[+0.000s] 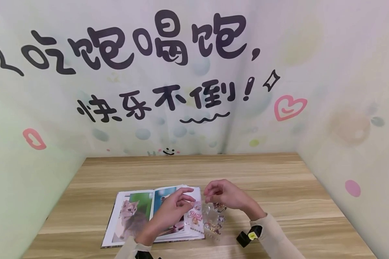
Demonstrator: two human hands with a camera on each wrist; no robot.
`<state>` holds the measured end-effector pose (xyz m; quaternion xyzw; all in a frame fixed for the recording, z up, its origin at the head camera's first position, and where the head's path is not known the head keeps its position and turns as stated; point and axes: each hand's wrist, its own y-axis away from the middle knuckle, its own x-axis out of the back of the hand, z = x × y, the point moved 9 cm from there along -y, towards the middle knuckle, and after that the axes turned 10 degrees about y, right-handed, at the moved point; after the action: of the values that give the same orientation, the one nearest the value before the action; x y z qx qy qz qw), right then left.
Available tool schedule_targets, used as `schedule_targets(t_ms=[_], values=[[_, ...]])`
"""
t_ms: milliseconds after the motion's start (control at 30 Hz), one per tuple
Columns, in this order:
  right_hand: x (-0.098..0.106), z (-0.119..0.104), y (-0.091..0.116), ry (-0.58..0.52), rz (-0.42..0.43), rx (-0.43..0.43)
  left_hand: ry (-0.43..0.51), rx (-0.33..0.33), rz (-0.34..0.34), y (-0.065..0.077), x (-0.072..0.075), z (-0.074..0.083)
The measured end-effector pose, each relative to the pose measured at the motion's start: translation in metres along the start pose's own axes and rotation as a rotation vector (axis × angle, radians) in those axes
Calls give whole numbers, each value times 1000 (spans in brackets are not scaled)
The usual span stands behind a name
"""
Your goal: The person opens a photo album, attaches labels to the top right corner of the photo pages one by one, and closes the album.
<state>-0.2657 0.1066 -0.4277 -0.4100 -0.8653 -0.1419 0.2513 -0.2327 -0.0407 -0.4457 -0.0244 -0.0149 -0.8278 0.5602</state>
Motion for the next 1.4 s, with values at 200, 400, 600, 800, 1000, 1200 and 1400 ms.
schedule_targets(t_ms=[200,400,600,800,1000,1200,1400], values=[[-6,1,-1,-4,-22,5,61,11,6,-2,-2,-3],[-7,1,0,50,-5,25,93,33,30,-4,-3,-6],[3,-2,2,213,91,75,180,38,48,-4,-3,-8],[13,-12,7,323,252,132,180,63,59,-5,-3,-10],[10,-26,12,335,315,265,139,85,72,-6,-2,-12],[-6,-36,14,348,252,386,172,72,51,-6,-4,-11],[-15,-39,14,391,241,429,233,64,31,-5,-6,-11]])
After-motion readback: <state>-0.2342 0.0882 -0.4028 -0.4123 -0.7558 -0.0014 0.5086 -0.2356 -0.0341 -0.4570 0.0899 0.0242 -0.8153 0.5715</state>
